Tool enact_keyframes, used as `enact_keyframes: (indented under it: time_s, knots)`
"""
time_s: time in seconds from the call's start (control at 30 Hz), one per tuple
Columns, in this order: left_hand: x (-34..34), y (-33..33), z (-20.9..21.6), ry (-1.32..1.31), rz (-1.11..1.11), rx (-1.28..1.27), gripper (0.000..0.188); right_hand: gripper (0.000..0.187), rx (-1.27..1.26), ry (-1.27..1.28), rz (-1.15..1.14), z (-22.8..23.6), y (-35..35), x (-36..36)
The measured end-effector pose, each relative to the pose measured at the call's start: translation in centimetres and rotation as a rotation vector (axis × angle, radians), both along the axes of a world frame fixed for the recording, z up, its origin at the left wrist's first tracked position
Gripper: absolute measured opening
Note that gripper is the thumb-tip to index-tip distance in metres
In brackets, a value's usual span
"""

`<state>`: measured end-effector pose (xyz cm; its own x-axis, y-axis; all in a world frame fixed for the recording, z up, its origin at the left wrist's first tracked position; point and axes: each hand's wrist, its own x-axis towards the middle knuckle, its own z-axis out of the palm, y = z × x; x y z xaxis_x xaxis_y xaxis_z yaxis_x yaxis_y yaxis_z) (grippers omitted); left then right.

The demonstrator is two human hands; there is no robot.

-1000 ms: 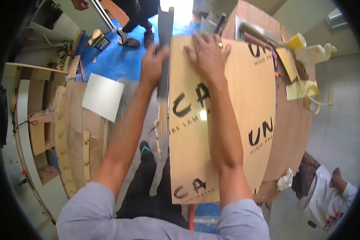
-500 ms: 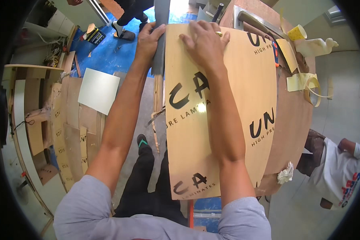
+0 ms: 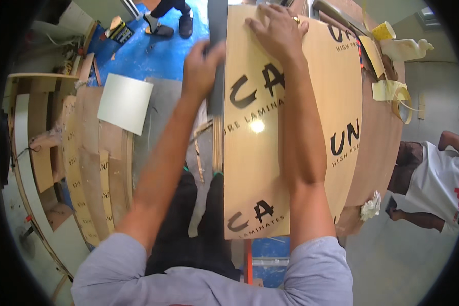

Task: The person applies adhesive and laminate strips to the edges of a wooden panel, trimming the excess with a blade and smoothing the edges with a file.

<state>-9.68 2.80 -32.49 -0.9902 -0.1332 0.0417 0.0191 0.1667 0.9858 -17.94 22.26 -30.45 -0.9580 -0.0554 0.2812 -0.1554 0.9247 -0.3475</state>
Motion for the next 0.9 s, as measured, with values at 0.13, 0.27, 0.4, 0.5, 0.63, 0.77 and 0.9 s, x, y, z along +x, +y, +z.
enact_keyframes:
  time_s: [0.13, 0.27, 0.4, 0.5, 0.63, 0.77, 0.9]
  knots:
    - [-3.4, -2.7, -1.9, 0.092, -0.028, 0.128, 0.054, 0.055, -0.067, -0.059, -0.061, 3.2, -0.9, 1.6]
    - [7.8, -8.7, -1.7, -0.069, -0.062, 0.007, 0.05, 0.056, -0.252, 0.292, 0.111, 0.0, 6.0, 4.7]
    - [19.9, -7.0, -0.8, -0.216, -0.111, 0.189, 0.05, 0.076, 0.33, 0.009, -0.102, 2.0, 9.9, 26.5]
    - [22.4, -4.4, -1.7, -0.131, -0.1, 0.11, 0.051, 0.094, 0.338, -0.428, -0.422, 2.2, 10.5, 37.1]
    - [17.9, -1.7, -2.3, -0.007, -0.095, 0.1, 0.058, 0.098, 0.287, -0.47, -0.561, 1.6, 9.0, 39.4]
    - [11.6, -1.0, -2.2, 0.119, -0.053, -0.049, 0.064, 0.093, 0.247, -0.409, -0.54, 1.2, 4.0, 37.7]
    - [13.1, -3.3, -1.2, 0.072, -0.118, -0.021, 0.063, 0.091, 0.212, -0.364, -0.428, 1.3, 0.1, 35.0]
